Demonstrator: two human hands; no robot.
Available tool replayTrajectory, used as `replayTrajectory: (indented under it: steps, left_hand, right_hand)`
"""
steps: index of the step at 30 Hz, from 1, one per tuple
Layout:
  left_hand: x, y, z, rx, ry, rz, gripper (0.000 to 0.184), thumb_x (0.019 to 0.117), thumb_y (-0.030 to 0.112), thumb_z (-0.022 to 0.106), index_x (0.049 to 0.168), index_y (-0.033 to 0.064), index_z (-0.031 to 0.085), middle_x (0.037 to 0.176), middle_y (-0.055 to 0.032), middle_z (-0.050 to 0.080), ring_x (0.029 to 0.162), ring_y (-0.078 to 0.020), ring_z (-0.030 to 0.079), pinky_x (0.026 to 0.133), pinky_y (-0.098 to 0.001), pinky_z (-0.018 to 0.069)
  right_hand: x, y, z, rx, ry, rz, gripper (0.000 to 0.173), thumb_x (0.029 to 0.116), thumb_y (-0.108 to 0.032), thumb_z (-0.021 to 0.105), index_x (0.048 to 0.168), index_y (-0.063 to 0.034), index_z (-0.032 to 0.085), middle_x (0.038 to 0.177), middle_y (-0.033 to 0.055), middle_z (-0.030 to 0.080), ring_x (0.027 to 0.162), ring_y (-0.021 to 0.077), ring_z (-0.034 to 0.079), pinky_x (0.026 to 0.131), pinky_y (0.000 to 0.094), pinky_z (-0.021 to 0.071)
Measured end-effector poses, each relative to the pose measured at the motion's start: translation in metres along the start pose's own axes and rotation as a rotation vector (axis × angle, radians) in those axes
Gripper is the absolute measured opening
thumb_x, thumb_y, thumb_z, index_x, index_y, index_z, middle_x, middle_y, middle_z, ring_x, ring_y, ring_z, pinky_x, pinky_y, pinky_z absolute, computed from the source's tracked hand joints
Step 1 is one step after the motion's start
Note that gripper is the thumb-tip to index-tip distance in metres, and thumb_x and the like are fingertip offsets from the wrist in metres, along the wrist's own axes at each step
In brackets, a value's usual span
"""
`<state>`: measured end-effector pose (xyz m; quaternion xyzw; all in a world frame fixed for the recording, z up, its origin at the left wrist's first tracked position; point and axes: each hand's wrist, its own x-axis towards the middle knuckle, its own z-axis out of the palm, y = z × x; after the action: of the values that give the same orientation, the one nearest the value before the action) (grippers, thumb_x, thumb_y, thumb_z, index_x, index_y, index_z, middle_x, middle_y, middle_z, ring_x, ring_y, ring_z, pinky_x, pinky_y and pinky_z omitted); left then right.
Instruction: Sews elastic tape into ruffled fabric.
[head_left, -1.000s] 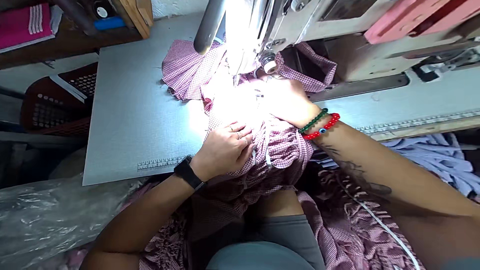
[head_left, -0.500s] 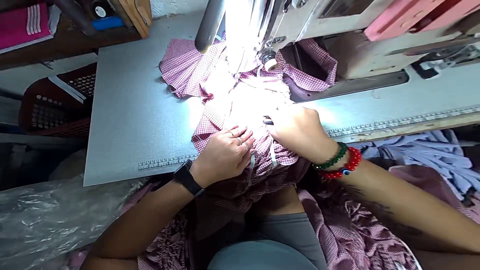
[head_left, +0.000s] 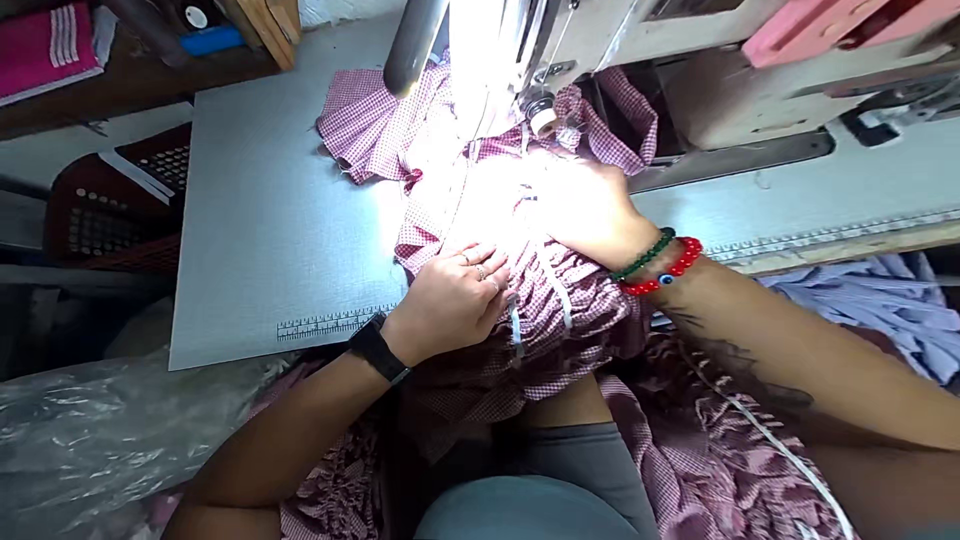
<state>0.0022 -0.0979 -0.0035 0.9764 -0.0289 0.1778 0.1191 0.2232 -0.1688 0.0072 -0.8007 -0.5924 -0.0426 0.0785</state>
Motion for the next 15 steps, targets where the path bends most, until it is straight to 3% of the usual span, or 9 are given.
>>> replayTrajectory:
  steps: [5, 7, 9, 10, 12, 15]
  left_hand:
    - [-0.001, 0.0, 0.002, 0.001, 0.008, -0.001, 0.034, 0.1009, 0.023, 0.052, 0.112, 0.0045, 0.078, 0.13, -0.0113, 0.071, 0.129, -0.025, 0.063, 0.116, -0.0418, 0.0442]
    - [0.0, 0.002, 0.002, 0.004, 0.003, -0.001, 0.034, 0.101, 0.024, 0.052, 0.111, 0.0047, 0.079, 0.127, -0.0113, 0.073, 0.129, -0.0246, 0.064, 0.116, -0.0412, 0.0444]
    - [0.0, 0.003, 0.001, 0.001, -0.004, -0.002, 0.035, 0.1017, 0.025, 0.051, 0.112, 0.0052, 0.079, 0.127, -0.0109, 0.073, 0.129, -0.0243, 0.063, 0.116, -0.041, 0.0439]
    - [-0.001, 0.004, 0.001, -0.004, -0.004, 0.0, 0.035, 0.1017, 0.024, 0.051, 0.112, 0.0052, 0.079, 0.127, -0.0109, 0.073, 0.129, -0.0243, 0.063, 0.116, -0.041, 0.0439]
    - [-0.004, 0.006, 0.001, -0.022, -0.003, 0.007, 0.035, 0.1011, 0.023, 0.051, 0.112, 0.0048, 0.078, 0.127, -0.0112, 0.073, 0.129, -0.0247, 0.063, 0.116, -0.0411, 0.0442]
    - [-0.005, 0.007, 0.003, -0.026, 0.002, 0.009, 0.036, 0.1023, 0.025, 0.05, 0.112, 0.004, 0.078, 0.126, -0.0108, 0.073, 0.129, -0.0249, 0.064, 0.116, -0.0418, 0.0444]
  right_hand:
    - [0.021, -0.002, -0.005, -0.048, -0.04, 0.065, 0.042, 0.0983, -0.01, 0.057, 0.14, -0.0137, 0.062, 0.12, 0.0241, 0.067, 0.104, 0.0468, 0.067, 0.068, 0.0611, 0.0527]
    - [0.011, -0.004, -0.006, -0.031, 0.002, 0.045, 0.035, 0.0981, -0.011, 0.057, 0.132, -0.0101, 0.067, 0.115, 0.026, 0.067, 0.104, 0.0468, 0.067, 0.071, 0.0606, 0.0526]
    - [-0.023, -0.018, -0.019, 0.048, 0.107, -0.07, 0.027, 0.0961, -0.006, 0.06, 0.121, -0.0017, 0.07, 0.12, 0.0263, 0.066, 0.108, 0.0454, 0.065, 0.077, 0.0598, 0.0529]
    - [-0.037, -0.024, -0.022, 0.05, 0.144, -0.134, 0.027, 0.0923, -0.006, 0.061, 0.117, -0.0023, 0.071, 0.119, 0.0244, 0.067, 0.106, 0.0443, 0.067, 0.072, 0.0587, 0.055]
    - [-0.054, -0.023, -0.015, 0.035, 0.162, -0.166, 0.024, 0.0889, -0.009, 0.064, 0.111, -0.0036, 0.073, 0.098, 0.0211, 0.069, 0.086, 0.0431, 0.069, 0.054, 0.0549, 0.0505]
    - [-0.058, -0.01, -0.006, -0.006, 0.129, -0.092, 0.025, 0.0937, -0.016, 0.057, 0.109, -0.0026, 0.072, 0.105, 0.0229, 0.07, 0.096, 0.0461, 0.069, 0.056, 0.0575, 0.0508]
